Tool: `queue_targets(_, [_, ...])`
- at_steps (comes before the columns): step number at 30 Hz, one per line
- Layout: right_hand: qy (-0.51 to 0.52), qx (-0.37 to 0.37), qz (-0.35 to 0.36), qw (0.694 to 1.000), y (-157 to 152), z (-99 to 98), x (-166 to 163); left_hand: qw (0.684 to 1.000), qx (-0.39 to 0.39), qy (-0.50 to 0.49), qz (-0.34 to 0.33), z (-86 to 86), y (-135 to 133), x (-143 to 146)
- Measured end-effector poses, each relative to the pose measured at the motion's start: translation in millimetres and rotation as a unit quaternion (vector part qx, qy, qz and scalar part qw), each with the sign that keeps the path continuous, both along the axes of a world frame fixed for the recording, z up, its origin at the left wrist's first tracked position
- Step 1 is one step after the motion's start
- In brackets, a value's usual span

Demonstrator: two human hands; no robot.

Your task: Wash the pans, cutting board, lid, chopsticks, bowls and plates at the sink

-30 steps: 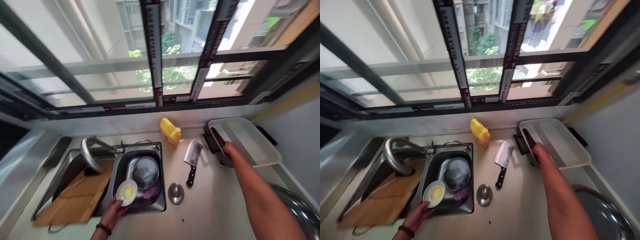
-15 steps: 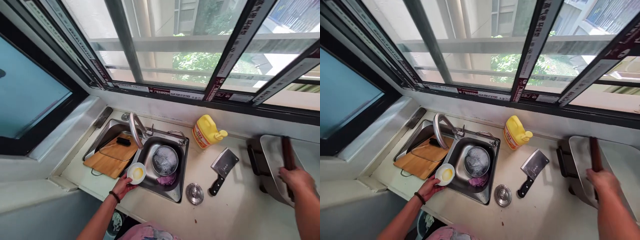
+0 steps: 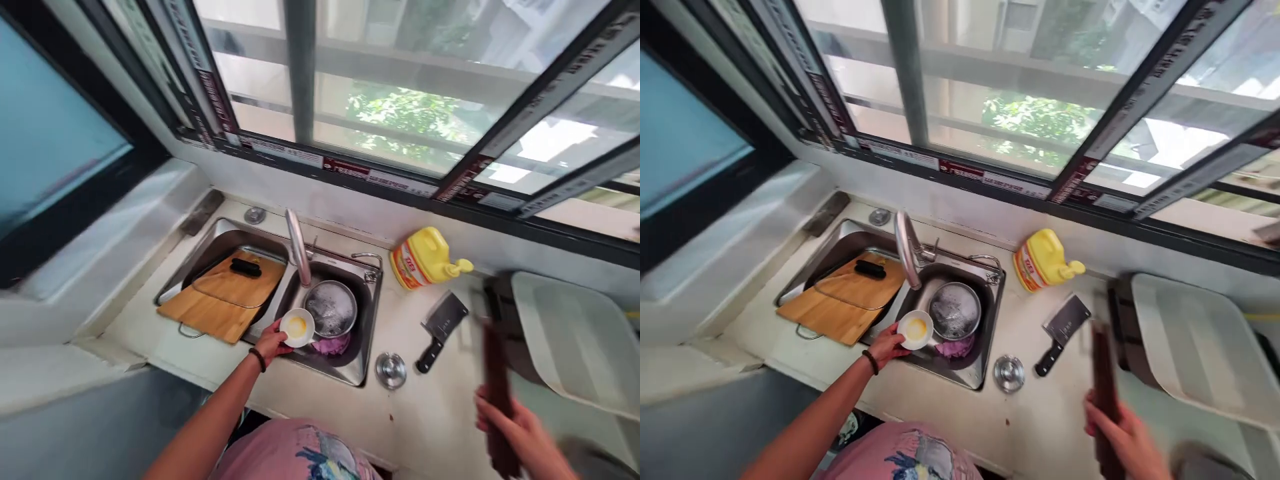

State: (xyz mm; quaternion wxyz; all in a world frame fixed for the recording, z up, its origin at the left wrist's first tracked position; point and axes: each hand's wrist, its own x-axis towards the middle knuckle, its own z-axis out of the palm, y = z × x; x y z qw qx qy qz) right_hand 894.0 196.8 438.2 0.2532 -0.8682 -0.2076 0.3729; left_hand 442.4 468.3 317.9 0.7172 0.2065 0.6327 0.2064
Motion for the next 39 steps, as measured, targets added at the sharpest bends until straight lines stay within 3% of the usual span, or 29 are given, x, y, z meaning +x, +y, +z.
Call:
queue_targets(3, [0.027, 0.029, -0.014, 0.999, -22, -24.3, -61, 1.0, 0.0, -0.013, -0.023, -1.2, 8, -5])
queue_targets(6, [0.002, 0.062, -0.014, 0.998, -44, -47.8, -97, 0.999, -0.008, -0.014, -0.043, -0.2, 18, -12])
queue_targets(12, [-0.013, 0.038, -0.078, 0.996, -104, -67.3, -155, 0.997, -0.021, -0.002, -0.074, 4.0, 36, -17])
queue_targets(16, [-0.119, -0.01, -0.158, 0.98, -144, -75.0, -210, 0.994, -0.039, 0.012, -0.102, 3.9, 44, -15])
queue_targets(19, [-0.228, -0.049, -0.17, 0.957, -173, -79.6, -242, 0.987, -0.05, 0.031, -0.152, 3.2, 51, -11])
queue_targets(23, [-0.285, -0.072, -0.125, 0.948, -215, -85.4, -261, 0.974, -0.057, 0.056, -0.211, 0.2, 59, -3])
queue_targets(28, [-0.243, -0.082, -0.078, 0.963, -268, -103.2, -273, 0.965, -0.05, 0.066, -0.25, -2.8, 65, 9])
queue_targets(33, [-0.22, -0.095, -0.106, 0.965, -308, -117.5, -283, 0.964, -0.035, 0.05, -0.257, 1.4, 64, 15])
queue_targets(39, [-0.189, -0.101, -0.145, 0.966, -326, -118.6, -280, 0.964, -0.036, 0.048, -0.257, 7.7, 61, 9])
